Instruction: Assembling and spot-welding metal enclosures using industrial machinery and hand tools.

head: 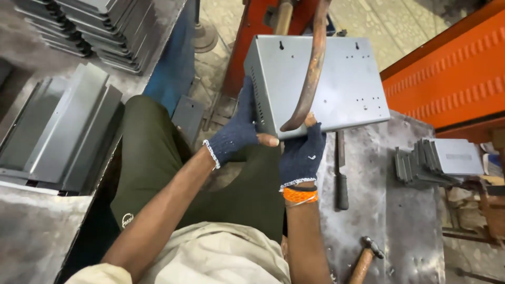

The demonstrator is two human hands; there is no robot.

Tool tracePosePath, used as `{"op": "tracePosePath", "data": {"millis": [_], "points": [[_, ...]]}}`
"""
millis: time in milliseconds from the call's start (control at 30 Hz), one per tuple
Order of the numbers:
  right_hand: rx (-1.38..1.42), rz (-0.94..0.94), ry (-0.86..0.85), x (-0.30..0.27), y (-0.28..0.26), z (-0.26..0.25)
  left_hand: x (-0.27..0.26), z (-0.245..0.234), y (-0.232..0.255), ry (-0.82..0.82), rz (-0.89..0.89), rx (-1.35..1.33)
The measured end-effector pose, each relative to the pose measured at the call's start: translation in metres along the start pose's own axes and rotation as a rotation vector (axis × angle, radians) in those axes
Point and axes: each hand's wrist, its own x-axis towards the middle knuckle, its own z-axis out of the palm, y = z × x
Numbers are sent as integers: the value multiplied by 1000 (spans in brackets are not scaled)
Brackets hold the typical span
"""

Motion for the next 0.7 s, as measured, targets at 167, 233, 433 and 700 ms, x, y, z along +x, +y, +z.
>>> {"op": "tracePosePath", "data": {"millis": [167, 233, 433, 700], "points": [[-983, -1003, -619, -45, -28, 9, 2, -1, -4, 4, 8, 9], [-1006, -1026, -607, -37, -22, 2, 4, -3, -9, -4, 36, -39], [-858, -913, -613, -23, -10, -3, 6, 0, -6, -3, 12, -81], [-963, -1099, -535, -8, 5, -36, -2, 2, -16, -20, 133, 259]]}}
